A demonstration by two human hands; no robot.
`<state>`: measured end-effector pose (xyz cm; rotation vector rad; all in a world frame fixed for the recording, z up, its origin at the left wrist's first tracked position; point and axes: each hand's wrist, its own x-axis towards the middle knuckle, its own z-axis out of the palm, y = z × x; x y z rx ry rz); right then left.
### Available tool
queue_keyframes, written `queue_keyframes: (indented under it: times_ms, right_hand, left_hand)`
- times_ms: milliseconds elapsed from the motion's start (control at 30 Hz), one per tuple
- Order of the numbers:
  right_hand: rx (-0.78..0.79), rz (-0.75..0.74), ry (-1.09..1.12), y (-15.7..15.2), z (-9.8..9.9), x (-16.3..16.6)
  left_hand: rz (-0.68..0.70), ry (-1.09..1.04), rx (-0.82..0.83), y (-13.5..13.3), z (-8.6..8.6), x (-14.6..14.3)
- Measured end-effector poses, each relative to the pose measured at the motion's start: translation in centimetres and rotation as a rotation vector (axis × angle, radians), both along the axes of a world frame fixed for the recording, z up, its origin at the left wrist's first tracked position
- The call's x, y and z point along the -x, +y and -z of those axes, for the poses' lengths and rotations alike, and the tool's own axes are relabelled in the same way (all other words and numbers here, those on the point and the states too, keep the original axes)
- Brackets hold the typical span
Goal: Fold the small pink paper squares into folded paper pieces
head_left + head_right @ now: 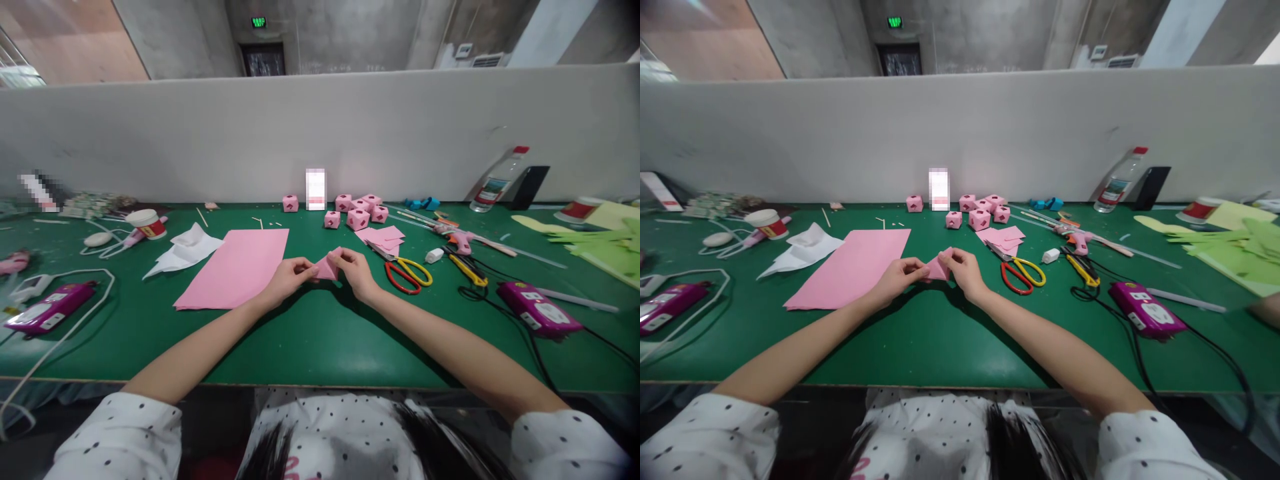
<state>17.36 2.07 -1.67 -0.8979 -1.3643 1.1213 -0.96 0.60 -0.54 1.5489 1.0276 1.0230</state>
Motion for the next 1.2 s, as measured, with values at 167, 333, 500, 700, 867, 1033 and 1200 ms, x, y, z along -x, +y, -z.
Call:
queue_keyframes:
  times_ms: [167,333,500,700,867,1033,1200]
  right_hand:
    - [-0.04,-0.023,-0.133,0.1,0.4,0.0]
    - [-0.007,-0.042,-0.076,0.3,0.6,0.1]
    - [0.006,0.031,-0.04,0.3,0.2,-0.1]
    - [0.228,-0.039,0.096,0.6,0.3,-0.4]
    - [0.105,0.064,0.045,1.1,0.3,-0.6]
    - [0.082,0.13,0.04,1.5,0.6,-1.2]
    - [0.18,0.096,0.069,1.5,0.9,-0.9]
  left_hand:
    - [0.039,0.024,-0.012,0.1,0.6,-0.3]
    - [0.037,0.063,0.01,0.3,1.0,-0.6]
    - [0.074,0.155,-0.05,0.0,0.8,-0.7]
    - [0.172,0.234,-0.074,-0.4,0.6,-0.1]
    - [0.09,0.201,-0.035,-0.3,0.5,-0.5]
    - [0.134,0.178,0.017,0.0,0.3,-0.3]
    - [0.093,0.194,-0.022,0.0,0.2,0.3]
